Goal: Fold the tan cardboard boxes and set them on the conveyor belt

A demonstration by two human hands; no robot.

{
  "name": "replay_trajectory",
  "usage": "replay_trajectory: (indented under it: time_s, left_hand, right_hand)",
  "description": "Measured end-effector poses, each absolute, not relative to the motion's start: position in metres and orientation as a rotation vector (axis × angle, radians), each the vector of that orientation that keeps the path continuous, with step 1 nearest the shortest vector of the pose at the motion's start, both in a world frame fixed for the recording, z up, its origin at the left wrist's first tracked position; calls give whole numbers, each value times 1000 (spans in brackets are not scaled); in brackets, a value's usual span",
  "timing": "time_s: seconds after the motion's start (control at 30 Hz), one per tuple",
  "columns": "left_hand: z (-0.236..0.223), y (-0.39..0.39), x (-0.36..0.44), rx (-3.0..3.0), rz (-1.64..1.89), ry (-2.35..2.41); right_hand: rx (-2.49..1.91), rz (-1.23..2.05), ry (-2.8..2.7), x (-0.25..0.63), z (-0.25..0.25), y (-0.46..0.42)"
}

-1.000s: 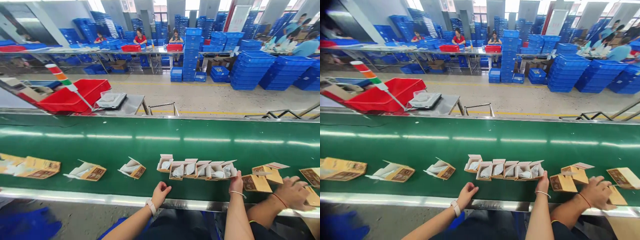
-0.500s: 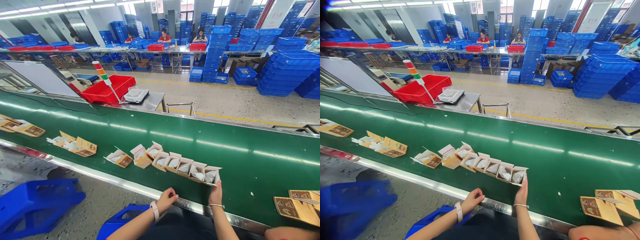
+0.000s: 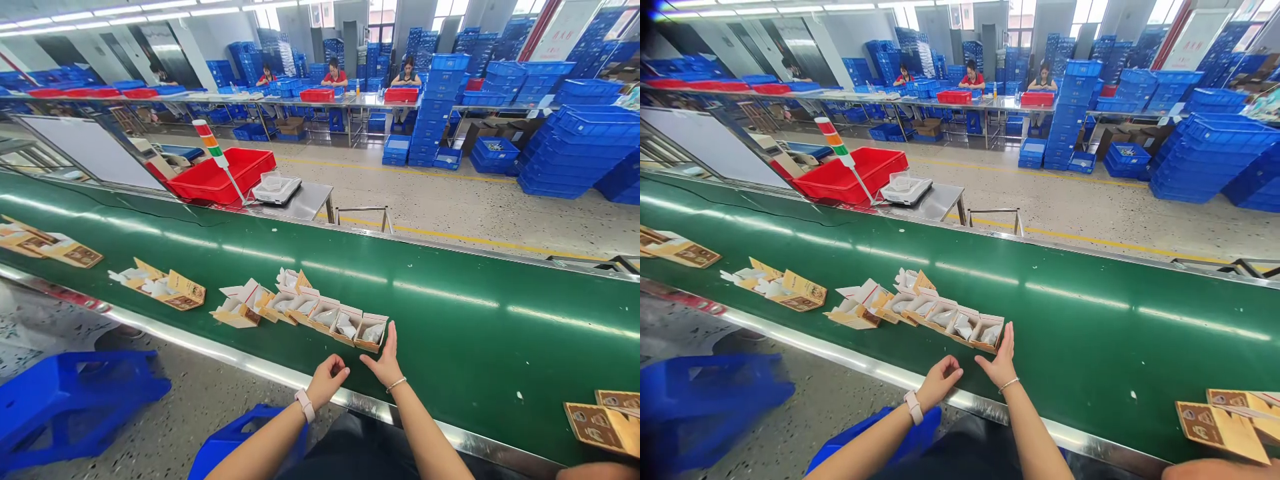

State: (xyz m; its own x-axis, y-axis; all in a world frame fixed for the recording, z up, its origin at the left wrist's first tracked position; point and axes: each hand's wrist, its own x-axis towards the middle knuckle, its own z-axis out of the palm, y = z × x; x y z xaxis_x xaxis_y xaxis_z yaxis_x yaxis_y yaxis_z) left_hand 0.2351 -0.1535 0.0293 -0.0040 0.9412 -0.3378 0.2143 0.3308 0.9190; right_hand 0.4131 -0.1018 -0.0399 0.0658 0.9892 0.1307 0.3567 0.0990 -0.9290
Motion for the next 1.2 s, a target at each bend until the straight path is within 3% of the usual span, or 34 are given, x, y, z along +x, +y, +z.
replay_trajectory:
  time_s: [0.23, 0.37, 0.53, 0.77, 0.97, 1.2]
  left_hand:
    - [22, -156, 260, 1422, 946, 1268]
    - [19, -145, 287, 1672, 842, 978]
    - [25, -126, 309, 1753, 758, 940]
    - [15, -126, 344, 1253, 929, 1149]
    - [14, -114, 377, 825, 626, 1136]
    - [22, -133, 367, 796, 653, 1134]
  right_hand:
    - [-1327, 902, -1366, 471, -35, -114]
    - [-1415, 808, -1487, 507, -33, -160]
    - [-1475, 772, -1572, 496, -14, -180]
    - [-1577, 637, -712, 455, -23, -170]
    - [-1627, 783, -504, 471, -31, -164]
    - [-1939, 150, -1161, 465, -6, -200]
